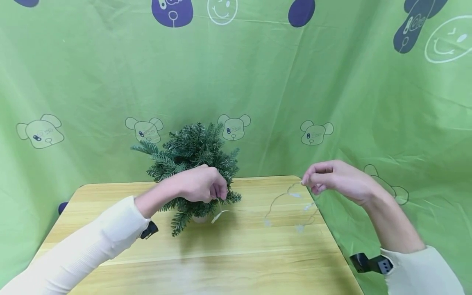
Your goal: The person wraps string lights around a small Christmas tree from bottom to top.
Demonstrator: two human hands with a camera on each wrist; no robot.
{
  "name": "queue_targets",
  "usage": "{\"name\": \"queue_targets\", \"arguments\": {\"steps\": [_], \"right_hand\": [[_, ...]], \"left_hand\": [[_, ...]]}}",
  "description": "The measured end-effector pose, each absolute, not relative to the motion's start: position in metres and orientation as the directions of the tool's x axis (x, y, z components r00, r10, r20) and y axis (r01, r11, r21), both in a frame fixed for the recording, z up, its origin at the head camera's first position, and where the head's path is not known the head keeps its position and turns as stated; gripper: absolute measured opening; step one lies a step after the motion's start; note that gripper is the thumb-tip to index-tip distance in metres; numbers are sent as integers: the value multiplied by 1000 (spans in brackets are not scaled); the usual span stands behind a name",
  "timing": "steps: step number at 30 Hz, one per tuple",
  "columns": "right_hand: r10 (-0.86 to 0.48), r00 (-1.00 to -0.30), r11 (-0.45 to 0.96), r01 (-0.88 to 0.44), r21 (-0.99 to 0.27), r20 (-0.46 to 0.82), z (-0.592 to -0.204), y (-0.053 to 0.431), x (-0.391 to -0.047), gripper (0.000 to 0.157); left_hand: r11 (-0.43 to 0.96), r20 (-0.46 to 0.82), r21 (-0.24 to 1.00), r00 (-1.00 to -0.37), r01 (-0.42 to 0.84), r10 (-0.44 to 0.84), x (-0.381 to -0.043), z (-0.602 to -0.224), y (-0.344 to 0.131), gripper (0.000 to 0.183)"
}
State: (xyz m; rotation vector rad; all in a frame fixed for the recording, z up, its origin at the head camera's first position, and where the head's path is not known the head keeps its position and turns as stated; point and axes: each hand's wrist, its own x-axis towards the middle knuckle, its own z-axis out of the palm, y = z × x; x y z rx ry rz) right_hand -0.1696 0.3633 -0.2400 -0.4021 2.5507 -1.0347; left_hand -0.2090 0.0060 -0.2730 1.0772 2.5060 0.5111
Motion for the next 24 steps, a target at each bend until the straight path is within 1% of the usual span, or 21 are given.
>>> {"name": "queue_targets", "arguments": {"steps": [5, 8, 10, 15, 21, 24], "right_hand": [[-355, -909, 690, -96, -718, -220, -238, 363, -169, 21], [-331, -916, 697, -76, -713, -227, -235, 362, -169, 22], [-328, -917, 701, -75, -709, -227, -233, 361, -169, 22], [-333, -919, 706, -96, -702, -209, -227, 356, -171, 22], [-345, -920, 687, -113, -717, -186, -226, 352, -172, 22], [-340, -922, 674, -100, -732, -187, -227, 351, -170, 22]], "left_hand": [[647, -177, 441, -646, 622, 742, -210, -272, 7, 37], [630, -151, 435, -637, 644, 756, -210, -271, 11, 29], [618, -131, 451, -637, 644, 760, -209, -271, 16, 26], [601, -92, 519, -660, 608, 746, -207, -269, 37, 34], [553, -32, 600, -674, 578, 738, -202, -268, 79, 42], [523, -2, 639, -679, 564, 734, -200, -267, 100, 42]]}}
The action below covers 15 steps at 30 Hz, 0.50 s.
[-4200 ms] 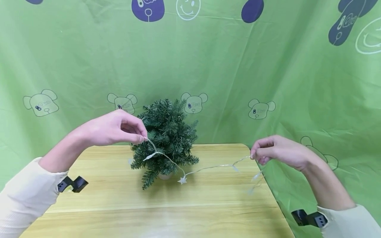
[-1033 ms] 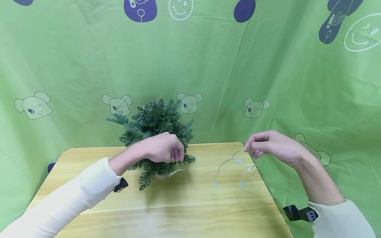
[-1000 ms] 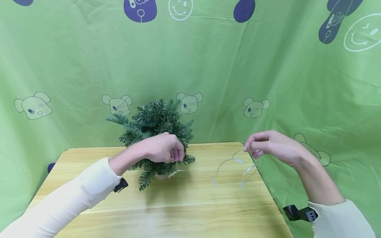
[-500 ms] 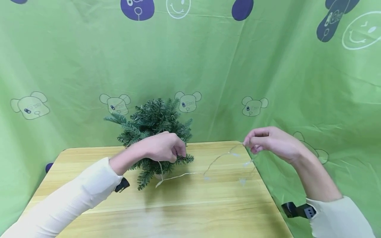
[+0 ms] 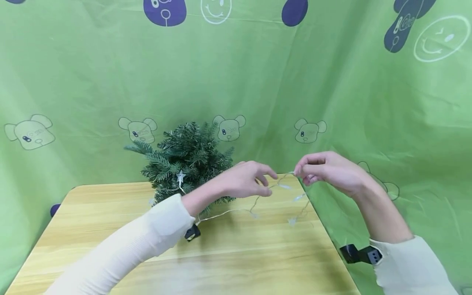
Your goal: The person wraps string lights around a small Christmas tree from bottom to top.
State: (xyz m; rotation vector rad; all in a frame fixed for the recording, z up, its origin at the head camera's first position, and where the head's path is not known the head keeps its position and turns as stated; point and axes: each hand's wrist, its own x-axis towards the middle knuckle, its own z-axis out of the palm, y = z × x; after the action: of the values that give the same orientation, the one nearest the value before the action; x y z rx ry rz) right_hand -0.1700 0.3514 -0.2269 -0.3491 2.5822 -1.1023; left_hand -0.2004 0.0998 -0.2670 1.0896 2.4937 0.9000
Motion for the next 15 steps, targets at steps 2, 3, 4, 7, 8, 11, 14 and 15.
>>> {"name": "queue_targets", "arguments": {"steps": [2, 3, 4, 7, 8, 11, 14, 15], "right_hand": [[-339, -922, 667, -96, -739, -186, -227, 351, -170, 22], [-341, -922, 662, -97, -744, -184, -227, 351, -169, 22], [-342, -922, 658, -97, -747, -182, -226, 351, -169, 22], [-341, -922, 654, -93, -751, -183, -225, 351, -169, 23], [-339, -922, 654, -90, -751, -185, -225, 350, -169, 23], [-343, -921, 652, -92, -753, -184, -224, 349, -169, 24], [-350, -920, 646, -100, -757, -177, -223, 348, -168, 23], [-350, -920, 644, -101, -758, -175, -223, 349, -168, 22]], "left_hand": [[508, 22, 653, -685, 561, 728, -201, -267, 109, 36], [510, 27, 657, -694, 555, 720, -201, -266, 112, 31], [516, 31, 657, -703, 550, 710, -201, -266, 115, 25], [525, 41, 653, -718, 546, 695, -202, -265, 118, 9], [529, 39, 653, -721, 543, 692, -202, -265, 119, 5], [533, 24, 657, -722, 533, 692, -203, -263, 118, 4], [549, -17, 661, -721, 512, 693, -202, -264, 119, 6], [554, -33, 660, -718, 506, 695, -202, -264, 119, 7]]}}
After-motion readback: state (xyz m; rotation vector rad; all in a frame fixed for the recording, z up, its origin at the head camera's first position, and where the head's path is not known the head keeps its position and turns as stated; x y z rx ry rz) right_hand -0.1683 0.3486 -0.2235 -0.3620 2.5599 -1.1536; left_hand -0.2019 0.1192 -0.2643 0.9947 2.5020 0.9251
